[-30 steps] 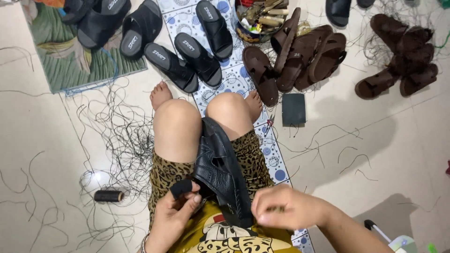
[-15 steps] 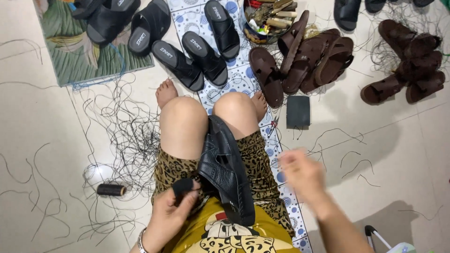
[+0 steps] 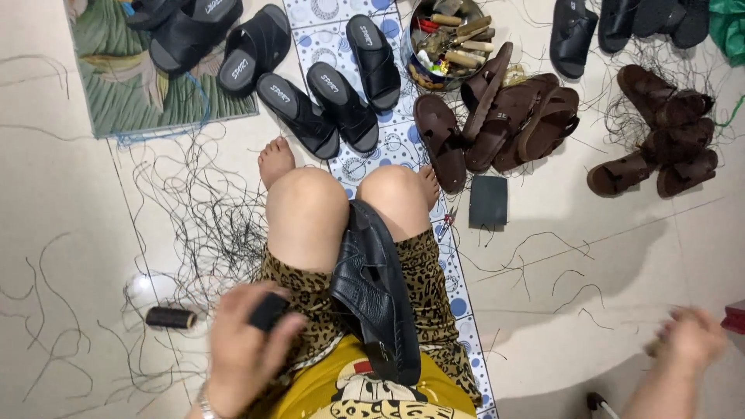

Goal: Hand-sewing a black sandal using a needle and thread to secure the straps.

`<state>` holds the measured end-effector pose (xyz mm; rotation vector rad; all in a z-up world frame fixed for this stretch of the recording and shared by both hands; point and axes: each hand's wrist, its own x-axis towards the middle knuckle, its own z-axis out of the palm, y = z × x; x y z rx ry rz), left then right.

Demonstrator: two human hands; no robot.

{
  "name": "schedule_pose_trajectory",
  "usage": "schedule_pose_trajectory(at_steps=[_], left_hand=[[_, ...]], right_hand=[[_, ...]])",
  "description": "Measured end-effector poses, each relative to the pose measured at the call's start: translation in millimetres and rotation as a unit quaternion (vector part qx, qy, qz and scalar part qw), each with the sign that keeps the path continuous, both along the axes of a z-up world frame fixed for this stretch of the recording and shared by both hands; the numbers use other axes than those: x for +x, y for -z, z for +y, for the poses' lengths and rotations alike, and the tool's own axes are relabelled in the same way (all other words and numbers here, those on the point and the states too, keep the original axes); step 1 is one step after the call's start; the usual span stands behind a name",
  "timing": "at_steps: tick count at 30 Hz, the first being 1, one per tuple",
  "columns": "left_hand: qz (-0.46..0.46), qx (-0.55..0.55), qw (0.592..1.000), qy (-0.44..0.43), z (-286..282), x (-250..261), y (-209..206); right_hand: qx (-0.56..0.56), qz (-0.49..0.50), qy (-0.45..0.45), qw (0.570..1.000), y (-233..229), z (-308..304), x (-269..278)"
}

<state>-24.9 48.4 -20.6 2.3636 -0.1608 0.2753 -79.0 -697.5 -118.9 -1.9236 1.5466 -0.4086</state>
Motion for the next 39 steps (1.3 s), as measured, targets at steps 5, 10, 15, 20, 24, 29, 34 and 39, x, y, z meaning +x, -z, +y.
schedule_pose_trajectory(at_steps=[5, 10, 15, 20, 24, 29, 34, 39], left_hand=[[0.032, 0.096, 0.987, 0.127, -32.4, -5.3, -11.2], [0.217, 0.207, 0.95, 0.091, 2.3, -20.7, 9.4], [0.387, -0.54, 0.729, 0.163, 23.5, -10.0, -29.0], [0.212, -0.753, 0.608, 0.138, -4.9, 0.4, -13.0], [0.187, -0.816, 0.544, 0.063, -13.2, 8.8, -3.9], [0.223, -0.793, 0.564, -0.062, -9.4, -7.3, 23.4], [0.263, -0.754, 0.601, 0.028, 26.6, -2.0, 32.1], [0.208, -0.051, 0.965, -0.153, 60.0, -4.7, -5.8]], right_hand=[[0.158, 0.043, -0.306, 0.938, -45.8, 252.9, 88.7], [0.36, -0.001, -0.6, 0.714, -71.6, 368.8, 68.5], [0.31, 0.161, -0.747, 0.566, -105.2, 381.7, 70.0], [0.369, -0.011, -0.696, 0.616, -126.7, 397.6, 61.5], [0.512, -0.182, -0.604, 0.583, -116.3, 419.6, 48.2], [0.531, -0.188, -0.55, 0.617, -77.3, 413.2, 42.5], [0.552, -0.147, -0.544, 0.615, -60.7, 366.1, 62.4], [0.216, 0.002, -0.521, 0.825, -117.5, 341.6, 93.0]])
